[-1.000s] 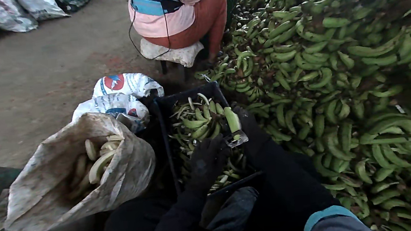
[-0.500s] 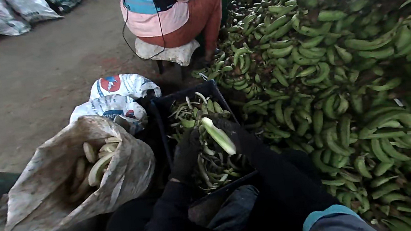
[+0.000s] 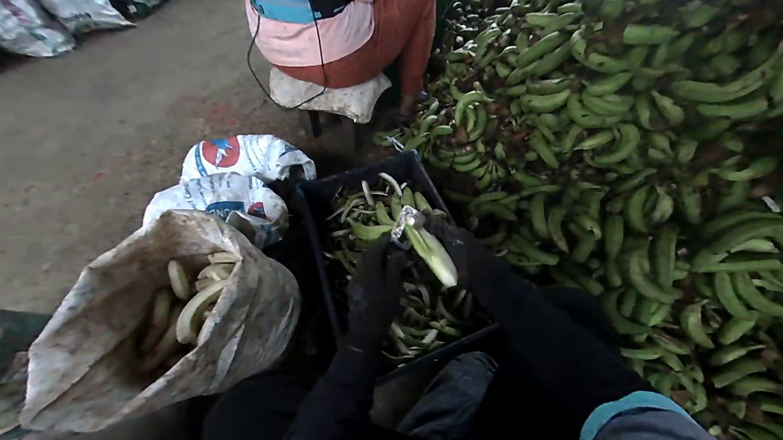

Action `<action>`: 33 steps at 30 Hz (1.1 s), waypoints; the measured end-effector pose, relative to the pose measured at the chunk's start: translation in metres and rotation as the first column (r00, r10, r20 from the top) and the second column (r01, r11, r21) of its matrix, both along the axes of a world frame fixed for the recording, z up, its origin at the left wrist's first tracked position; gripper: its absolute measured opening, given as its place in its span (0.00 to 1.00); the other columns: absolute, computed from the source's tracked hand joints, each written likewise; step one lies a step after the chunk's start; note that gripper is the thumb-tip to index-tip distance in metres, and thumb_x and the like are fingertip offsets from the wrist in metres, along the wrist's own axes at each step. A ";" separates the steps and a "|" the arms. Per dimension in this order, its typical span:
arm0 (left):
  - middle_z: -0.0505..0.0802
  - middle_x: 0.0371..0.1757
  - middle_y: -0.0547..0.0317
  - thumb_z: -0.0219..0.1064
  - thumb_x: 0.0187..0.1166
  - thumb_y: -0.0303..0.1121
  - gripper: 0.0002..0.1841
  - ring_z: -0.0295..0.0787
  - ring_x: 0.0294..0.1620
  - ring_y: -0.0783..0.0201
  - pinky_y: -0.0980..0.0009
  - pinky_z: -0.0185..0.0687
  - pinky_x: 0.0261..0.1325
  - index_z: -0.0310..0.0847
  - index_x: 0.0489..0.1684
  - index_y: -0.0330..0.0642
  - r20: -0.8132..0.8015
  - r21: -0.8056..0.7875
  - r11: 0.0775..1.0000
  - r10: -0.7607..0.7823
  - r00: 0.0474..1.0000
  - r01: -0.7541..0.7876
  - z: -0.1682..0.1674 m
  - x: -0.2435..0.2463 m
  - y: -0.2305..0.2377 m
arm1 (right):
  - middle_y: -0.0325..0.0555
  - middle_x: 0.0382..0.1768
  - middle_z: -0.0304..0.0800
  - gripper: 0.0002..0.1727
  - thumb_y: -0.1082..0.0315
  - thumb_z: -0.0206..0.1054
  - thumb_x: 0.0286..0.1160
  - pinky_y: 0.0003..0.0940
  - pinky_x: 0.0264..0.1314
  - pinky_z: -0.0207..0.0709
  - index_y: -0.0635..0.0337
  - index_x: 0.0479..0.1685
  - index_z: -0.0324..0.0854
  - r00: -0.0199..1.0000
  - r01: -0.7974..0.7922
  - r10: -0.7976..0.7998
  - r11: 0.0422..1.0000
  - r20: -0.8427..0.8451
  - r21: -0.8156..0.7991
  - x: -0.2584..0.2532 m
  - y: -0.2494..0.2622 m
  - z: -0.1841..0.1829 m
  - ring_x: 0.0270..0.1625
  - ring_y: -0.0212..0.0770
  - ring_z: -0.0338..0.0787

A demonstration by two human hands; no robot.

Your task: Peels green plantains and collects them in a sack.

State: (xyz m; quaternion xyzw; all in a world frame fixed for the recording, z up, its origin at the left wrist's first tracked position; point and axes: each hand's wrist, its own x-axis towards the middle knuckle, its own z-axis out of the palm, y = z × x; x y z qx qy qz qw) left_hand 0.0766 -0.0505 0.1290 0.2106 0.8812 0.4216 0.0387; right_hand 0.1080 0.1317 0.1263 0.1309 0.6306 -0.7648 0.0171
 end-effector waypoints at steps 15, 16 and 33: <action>0.92 0.57 0.44 0.61 0.87 0.45 0.24 0.91 0.54 0.50 0.46 0.86 0.59 0.81 0.75 0.43 -0.159 -0.060 0.982 -0.185 0.970 0.178 0.000 0.006 -0.015 | 0.38 0.38 0.89 0.15 0.55 0.53 0.89 0.29 0.36 0.86 0.51 0.57 0.80 0.981 0.176 -0.193 0.936 -0.024 -0.306 0.003 0.025 -0.015 0.36 0.31 0.89; 0.93 0.53 0.44 0.63 0.84 0.46 0.23 0.92 0.50 0.48 0.46 0.88 0.54 0.85 0.70 0.43 -0.325 -0.078 0.976 -0.219 0.920 0.205 -0.006 0.009 -0.013 | 0.37 0.40 0.89 0.15 0.57 0.51 0.90 0.29 0.39 0.86 0.52 0.57 0.80 0.980 0.160 -0.188 0.934 -0.059 -0.319 0.002 0.028 -0.020 0.38 0.30 0.89; 0.91 0.56 0.44 0.56 0.91 0.48 0.24 0.90 0.52 0.51 0.47 0.84 0.59 0.74 0.77 0.43 0.143 -0.028 0.993 0.117 0.983 -0.114 0.001 -0.017 -0.029 | 0.44 0.42 0.90 0.20 0.53 0.51 0.90 0.31 0.35 0.86 0.52 0.66 0.80 0.997 0.059 -0.045 0.954 0.054 -0.295 0.001 0.008 -0.007 0.35 0.35 0.89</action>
